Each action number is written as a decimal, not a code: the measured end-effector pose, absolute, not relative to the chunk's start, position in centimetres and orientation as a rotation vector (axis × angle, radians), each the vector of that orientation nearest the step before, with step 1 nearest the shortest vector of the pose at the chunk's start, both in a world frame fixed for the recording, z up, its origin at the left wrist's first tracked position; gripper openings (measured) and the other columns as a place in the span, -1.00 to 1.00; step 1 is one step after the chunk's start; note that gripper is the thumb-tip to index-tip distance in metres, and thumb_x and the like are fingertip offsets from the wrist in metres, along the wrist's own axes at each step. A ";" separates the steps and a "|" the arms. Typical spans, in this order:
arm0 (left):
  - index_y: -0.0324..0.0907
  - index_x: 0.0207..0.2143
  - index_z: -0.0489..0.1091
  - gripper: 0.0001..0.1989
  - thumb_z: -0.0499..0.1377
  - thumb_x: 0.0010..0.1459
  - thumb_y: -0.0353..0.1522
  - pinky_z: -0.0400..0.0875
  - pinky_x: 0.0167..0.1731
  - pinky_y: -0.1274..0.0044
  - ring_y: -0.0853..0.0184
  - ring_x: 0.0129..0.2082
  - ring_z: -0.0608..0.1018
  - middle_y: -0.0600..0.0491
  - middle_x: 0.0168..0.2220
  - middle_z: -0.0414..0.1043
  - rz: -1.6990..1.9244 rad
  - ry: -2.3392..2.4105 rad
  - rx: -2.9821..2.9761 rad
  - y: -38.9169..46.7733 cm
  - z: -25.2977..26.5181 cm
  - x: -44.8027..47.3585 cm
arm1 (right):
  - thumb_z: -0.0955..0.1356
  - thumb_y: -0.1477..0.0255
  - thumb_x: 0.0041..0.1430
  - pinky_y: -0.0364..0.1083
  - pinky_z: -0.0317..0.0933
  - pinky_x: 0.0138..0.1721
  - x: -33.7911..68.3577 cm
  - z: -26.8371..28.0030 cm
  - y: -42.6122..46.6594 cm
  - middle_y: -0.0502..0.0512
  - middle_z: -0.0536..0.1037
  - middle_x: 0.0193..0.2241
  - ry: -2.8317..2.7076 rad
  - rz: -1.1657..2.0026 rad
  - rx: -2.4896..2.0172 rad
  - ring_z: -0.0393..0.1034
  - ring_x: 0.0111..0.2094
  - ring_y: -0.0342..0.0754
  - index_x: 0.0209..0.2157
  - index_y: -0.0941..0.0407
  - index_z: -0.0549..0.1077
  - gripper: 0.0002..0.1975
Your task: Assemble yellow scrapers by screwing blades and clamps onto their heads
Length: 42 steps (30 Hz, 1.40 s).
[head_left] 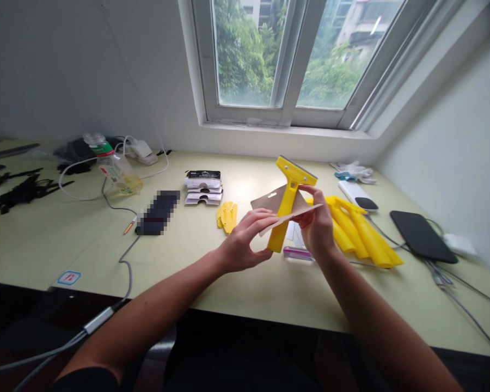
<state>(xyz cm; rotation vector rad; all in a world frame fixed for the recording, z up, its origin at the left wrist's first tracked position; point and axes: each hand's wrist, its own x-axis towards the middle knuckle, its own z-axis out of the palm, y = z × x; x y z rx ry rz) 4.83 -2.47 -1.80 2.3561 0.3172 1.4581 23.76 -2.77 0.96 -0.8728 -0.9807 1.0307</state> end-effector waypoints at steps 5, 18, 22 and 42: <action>-0.17 0.20 0.25 -0.36 0.27 0.06 -0.52 0.43 0.09 0.16 0.08 0.13 0.41 -0.18 0.07 0.37 1.411 0.287 2.386 -2.1 -1.8 4.4 | 0.46 0.12 0.02 -0.15 0.34 -0.43 25.2 1.5 -1.6 0.02 0.60 -0.48 -0.773 1.213 -0.926 0.48 -0.48 -0.11 -0.30 0.10 0.50 -0.66; -0.20 0.10 0.38 -0.55 0.30 0.15 -0.42 0.49 0.06 0.23 0.13 0.09 0.49 -0.18 -0.04 0.52 1.226 0.156 2.377 -2.3 -1.3 4.3 | 0.54 0.33 -0.10 -0.20 0.26 -0.34 25.9 1.2 -0.7 -0.10 0.54 -0.48 -0.603 1.041 -0.892 0.40 -0.42 -0.22 -0.44 0.08 0.52 -0.80; -0.21 -0.03 0.47 -0.74 0.14 0.25 -0.53 0.55 -0.03 0.35 0.23 -0.01 0.56 -0.14 -0.16 0.57 1.230 0.172 2.402 -2.5 -1.4 4.4 | 0.54 0.37 -0.08 -0.21 0.26 -0.37 26.2 1.7 -0.9 -0.09 0.54 -0.52 -0.686 0.906 -0.863 0.38 -0.47 -0.25 -0.48 0.10 0.51 -0.83; -0.15 0.12 0.32 -0.61 0.15 0.24 -0.41 0.52 -0.31 0.57 0.41 -0.37 0.56 0.04 -0.29 0.53 1.655 1.038 2.114 2.2 0.0 -0.6 | 0.34 0.40 0.20 -0.18 0.47 -0.36 32.0 4.6 -0.8 -0.01 0.60 -0.50 -0.480 0.719 -0.620 0.51 -0.51 -0.19 -0.40 0.13 0.52 -0.85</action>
